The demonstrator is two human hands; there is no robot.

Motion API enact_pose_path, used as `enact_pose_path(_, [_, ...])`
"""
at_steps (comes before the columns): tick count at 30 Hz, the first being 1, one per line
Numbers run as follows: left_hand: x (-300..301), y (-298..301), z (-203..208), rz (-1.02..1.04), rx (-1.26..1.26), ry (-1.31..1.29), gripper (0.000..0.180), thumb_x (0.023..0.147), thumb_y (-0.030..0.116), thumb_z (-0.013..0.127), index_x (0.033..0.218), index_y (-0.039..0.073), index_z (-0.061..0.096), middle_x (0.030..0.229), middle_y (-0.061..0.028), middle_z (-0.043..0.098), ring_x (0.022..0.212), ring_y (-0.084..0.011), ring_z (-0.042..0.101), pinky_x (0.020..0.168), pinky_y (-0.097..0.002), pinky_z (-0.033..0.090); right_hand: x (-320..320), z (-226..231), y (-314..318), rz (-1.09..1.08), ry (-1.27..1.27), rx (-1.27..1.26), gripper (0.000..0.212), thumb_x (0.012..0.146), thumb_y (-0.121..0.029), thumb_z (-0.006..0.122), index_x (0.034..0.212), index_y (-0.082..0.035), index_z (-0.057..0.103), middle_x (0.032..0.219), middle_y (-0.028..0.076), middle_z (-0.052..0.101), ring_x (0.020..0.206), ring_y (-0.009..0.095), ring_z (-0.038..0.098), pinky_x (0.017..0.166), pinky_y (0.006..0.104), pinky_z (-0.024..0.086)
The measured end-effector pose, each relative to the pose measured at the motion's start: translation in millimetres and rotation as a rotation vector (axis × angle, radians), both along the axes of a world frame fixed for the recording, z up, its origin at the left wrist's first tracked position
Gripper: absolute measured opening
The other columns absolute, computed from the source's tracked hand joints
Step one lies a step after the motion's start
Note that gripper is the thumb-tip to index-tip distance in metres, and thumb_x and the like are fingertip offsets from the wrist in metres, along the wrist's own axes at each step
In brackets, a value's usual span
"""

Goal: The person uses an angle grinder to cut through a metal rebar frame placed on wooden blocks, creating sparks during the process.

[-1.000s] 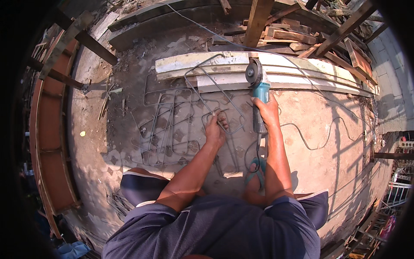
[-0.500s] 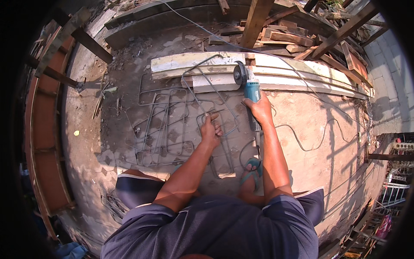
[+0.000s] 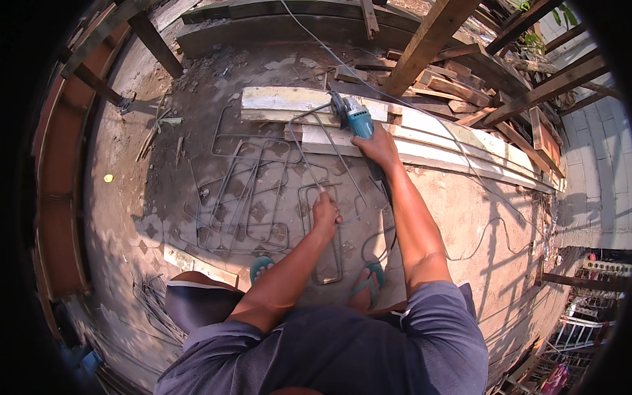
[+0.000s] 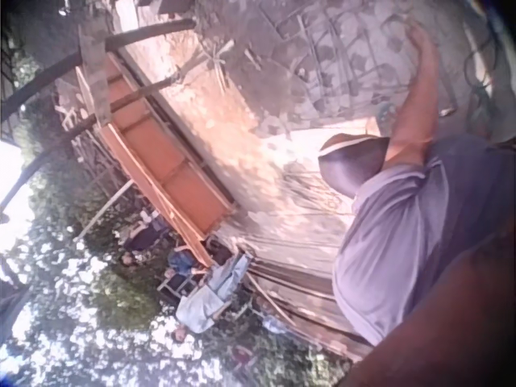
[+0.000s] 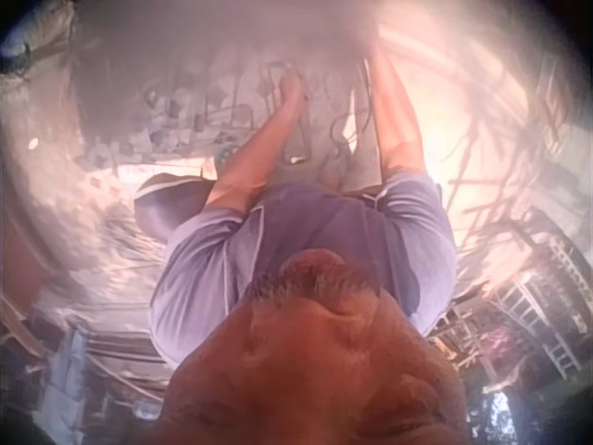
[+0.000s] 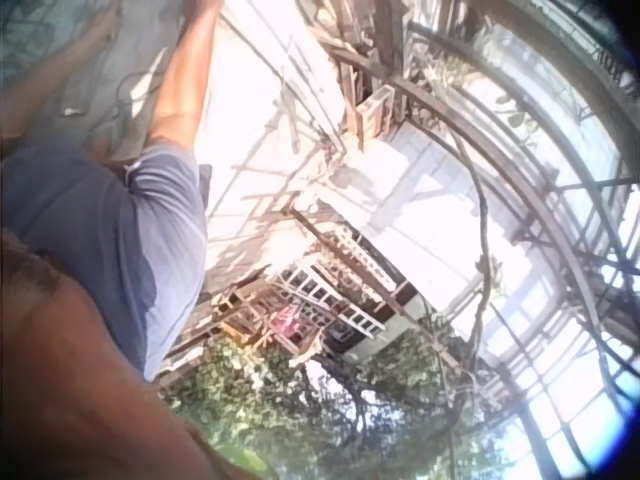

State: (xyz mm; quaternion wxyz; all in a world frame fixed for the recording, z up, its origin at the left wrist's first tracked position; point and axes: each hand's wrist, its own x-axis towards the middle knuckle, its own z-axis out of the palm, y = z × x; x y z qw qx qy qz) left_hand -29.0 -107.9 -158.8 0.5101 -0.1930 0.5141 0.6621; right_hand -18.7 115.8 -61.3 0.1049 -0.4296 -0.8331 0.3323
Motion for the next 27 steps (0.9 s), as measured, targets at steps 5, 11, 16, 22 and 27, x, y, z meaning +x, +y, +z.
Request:
enact_pose_path(5, [3,1,5,-0.001,-0.069,0.047,0.046,0.105,0.053,0.045,0.089,0.011,0.049,0.064,0.0004,0.041,0.051,-0.0122,0.038,0.044,-0.0304,0.035,-26,-1,10,0.024,-0.147,0.037,0.077,0.071,-0.044,0.078,0.125,0.006,0.058,0.114,0.033,0.068,0.108,0.045,0.068,0.095,0.0474,0.052])
enact_pose_path(11, [5,4,6,-0.010,-0.068,0.039,0.045,0.105,0.054,0.045,0.089,0.012,0.048,0.065,0.0012,0.040,0.053,-0.0117,0.038,0.045,-0.0297,0.035,-35,-5,18,0.047,-0.158,0.059,0.077,0.072,-0.044,0.078,0.126,0.006,0.057,0.115,0.033,0.068,0.109,0.046,0.067,0.096,0.0478,0.052])
enact_pose_path(16, [8,4,3,-0.006,-0.048,0.022,0.042,0.105,0.052,0.044,0.090,0.013,0.048,0.066,0.0021,0.040,0.054,-0.0108,0.038,0.045,-0.0301,0.035,-38,3,15,0.075,-0.183,0.064,0.077,0.073,-0.043,0.078,0.129,0.005,0.055,0.114,0.034,0.068,0.108,0.046,0.067,0.095,0.0481,0.052])
enact_pose_path(22, [9,8,5,-0.009,-0.058,0.008,0.045,0.105,0.055,0.044,0.089,0.013,0.048,0.067,0.0027,0.040,0.054,-0.0099,0.038,0.045,-0.0299,0.036,-38,1,21,0.079,-0.224,0.072,0.077,0.074,-0.042,0.078,0.131,0.004,0.053,0.114,0.034,0.068,0.108,0.046,0.068,0.095,0.0481,0.052])
enact_pose_path(27, [10,6,-1,-0.002,-0.038,0.024,0.047,0.105,0.057,0.044,0.090,0.013,0.049,0.066,0.0028,0.041,0.053,-0.0099,0.039,0.044,-0.0297,0.036,-38,-3,19,0.082,-0.223,0.083,0.076,0.074,-0.041,0.078,0.130,0.005,0.053,0.114,0.034,0.068,0.108,0.046,0.068,0.095,0.0479,0.052])
